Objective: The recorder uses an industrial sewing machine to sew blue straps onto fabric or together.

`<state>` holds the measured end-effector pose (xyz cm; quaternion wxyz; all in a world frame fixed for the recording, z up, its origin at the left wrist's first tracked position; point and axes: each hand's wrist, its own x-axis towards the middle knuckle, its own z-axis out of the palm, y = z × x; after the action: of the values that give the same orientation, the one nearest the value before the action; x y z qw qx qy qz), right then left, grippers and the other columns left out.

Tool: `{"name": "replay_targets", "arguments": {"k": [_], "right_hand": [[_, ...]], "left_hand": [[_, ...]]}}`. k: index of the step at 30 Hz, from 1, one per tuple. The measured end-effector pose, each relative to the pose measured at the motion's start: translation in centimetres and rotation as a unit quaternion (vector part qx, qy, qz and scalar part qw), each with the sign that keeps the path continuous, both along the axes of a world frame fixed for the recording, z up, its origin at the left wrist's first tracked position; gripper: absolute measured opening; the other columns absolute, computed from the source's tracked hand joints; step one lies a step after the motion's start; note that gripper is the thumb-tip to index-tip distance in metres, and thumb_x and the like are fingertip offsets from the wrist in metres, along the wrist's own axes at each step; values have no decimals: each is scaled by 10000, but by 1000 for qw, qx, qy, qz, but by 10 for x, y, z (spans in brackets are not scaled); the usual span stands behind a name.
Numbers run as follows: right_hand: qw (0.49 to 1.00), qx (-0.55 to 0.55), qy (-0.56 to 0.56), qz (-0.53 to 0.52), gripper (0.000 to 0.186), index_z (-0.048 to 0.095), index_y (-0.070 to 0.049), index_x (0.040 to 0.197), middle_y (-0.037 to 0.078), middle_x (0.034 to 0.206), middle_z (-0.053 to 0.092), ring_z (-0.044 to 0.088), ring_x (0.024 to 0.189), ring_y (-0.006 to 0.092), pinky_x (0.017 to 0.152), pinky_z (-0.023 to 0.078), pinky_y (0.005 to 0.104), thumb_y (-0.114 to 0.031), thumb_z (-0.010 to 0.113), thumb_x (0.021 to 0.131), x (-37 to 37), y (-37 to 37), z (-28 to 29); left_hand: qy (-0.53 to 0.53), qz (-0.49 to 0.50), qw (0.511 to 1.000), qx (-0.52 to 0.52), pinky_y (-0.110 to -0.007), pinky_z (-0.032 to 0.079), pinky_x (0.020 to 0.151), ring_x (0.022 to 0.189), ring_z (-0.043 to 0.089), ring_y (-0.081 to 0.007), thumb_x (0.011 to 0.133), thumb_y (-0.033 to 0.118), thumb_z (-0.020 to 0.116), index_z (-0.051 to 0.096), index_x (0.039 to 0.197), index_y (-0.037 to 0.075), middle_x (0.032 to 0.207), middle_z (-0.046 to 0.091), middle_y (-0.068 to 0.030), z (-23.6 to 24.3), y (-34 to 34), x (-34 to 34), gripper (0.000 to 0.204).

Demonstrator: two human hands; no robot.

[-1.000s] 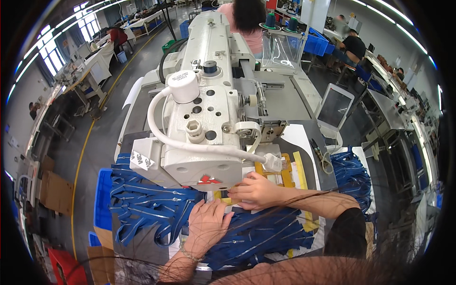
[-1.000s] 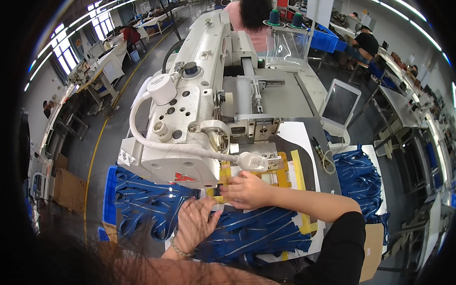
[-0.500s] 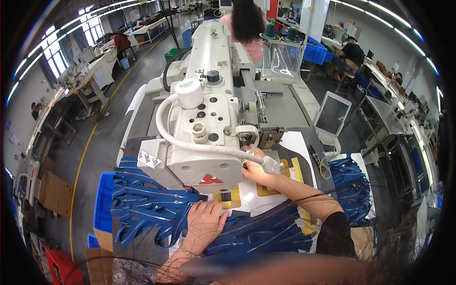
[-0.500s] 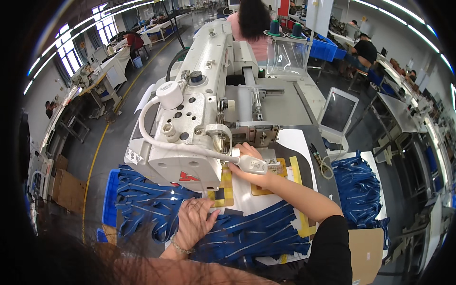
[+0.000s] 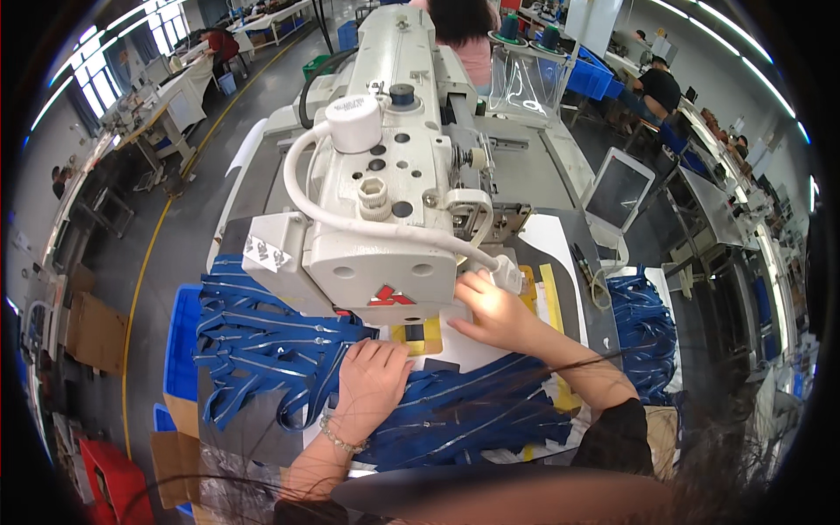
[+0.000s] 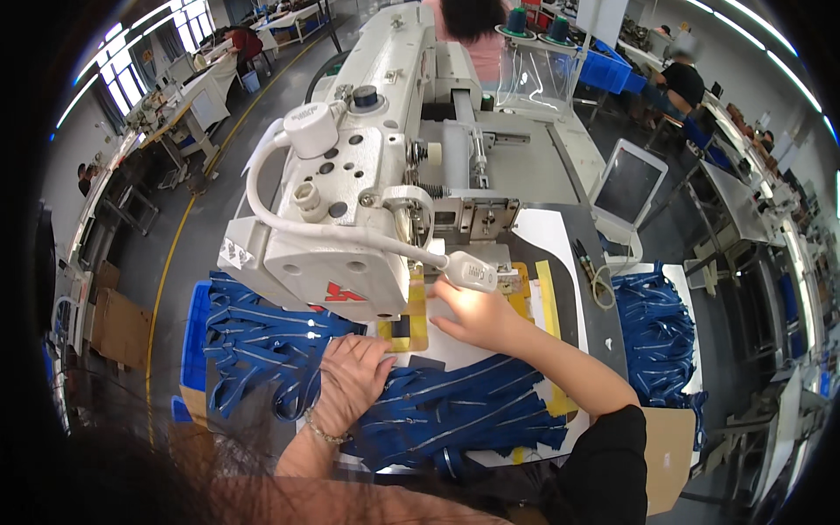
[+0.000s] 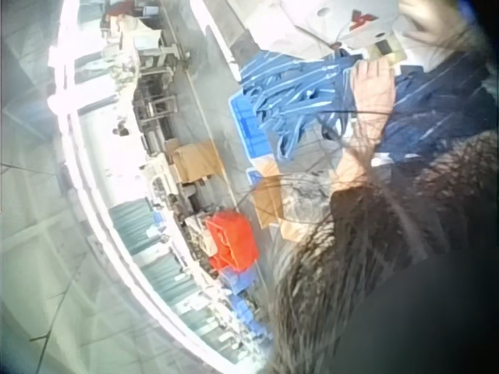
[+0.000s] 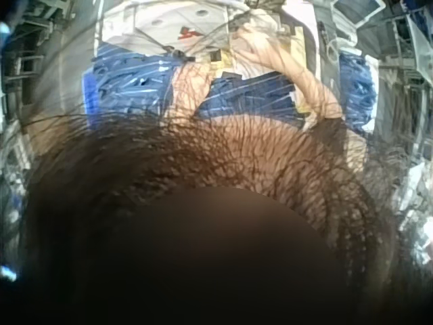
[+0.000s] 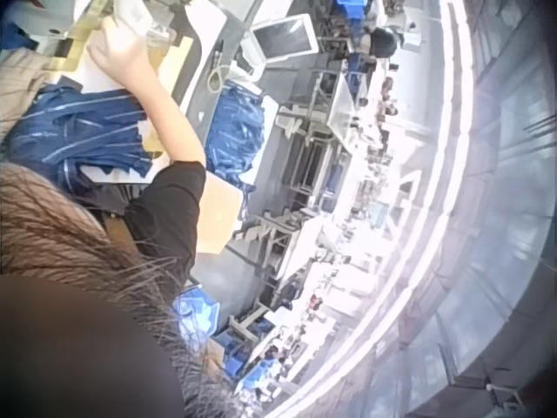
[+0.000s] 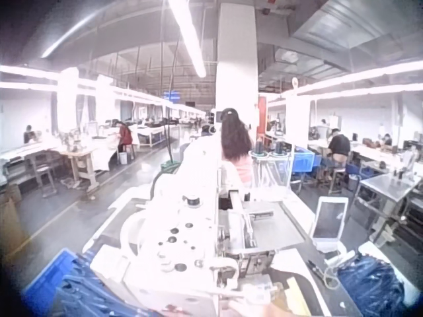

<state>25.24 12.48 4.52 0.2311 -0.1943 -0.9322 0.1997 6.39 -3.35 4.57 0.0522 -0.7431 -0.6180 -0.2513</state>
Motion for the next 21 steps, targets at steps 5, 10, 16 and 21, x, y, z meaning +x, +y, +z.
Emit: {"name": "replay_targets", "arguments": {"k": [5, 10, 16, 21], "right_hand": [[987, -60, -97, 112, 158, 582, -107, 879, 50, 803, 552, 547, 770, 245, 680, 416, 355, -182, 683, 784, 46, -31, 23], [960, -102, -151, 214, 193, 619, -126, 934, 26, 826, 558, 549, 762, 198, 667, 403, 314, -156, 692, 758, 79, -80, 21], [970, 84, -80, 213, 459, 557, -194, 1240, 8, 1051, 541, 523, 805, 121, 698, 393, 244, -144, 611, 787, 84, -127, 10], [954, 193, -70, 218, 365, 625, -157, 1135, -31, 932, 499, 474, 760, 87, 646, 379, 218, -152, 609, 770, 86, -136, 3]], "left_hand": [[-21, -44, 999, -1, -355, 444, 773, 810, 564, -226, 750, 127, 670, 613, 895, 81, 803, 587, -48, -5, 3, 4, 162], [-23, -61, 998, 5, -361, 433, 762, 784, 555, -233, 739, 133, 686, 615, 925, 94, 791, 578, -39, -7, 6, 4, 203], [-37, -66, 997, 3, -360, 442, 764, 784, 566, -239, 721, 128, 711, 627, 895, 86, 799, 604, -49, -6, 6, 9, 198], [-59, -73, 996, 5, -359, 439, 757, 780, 566, -233, 722, 142, 717, 625, 875, 96, 800, 607, -41, -9, 7, 14, 184]]}}
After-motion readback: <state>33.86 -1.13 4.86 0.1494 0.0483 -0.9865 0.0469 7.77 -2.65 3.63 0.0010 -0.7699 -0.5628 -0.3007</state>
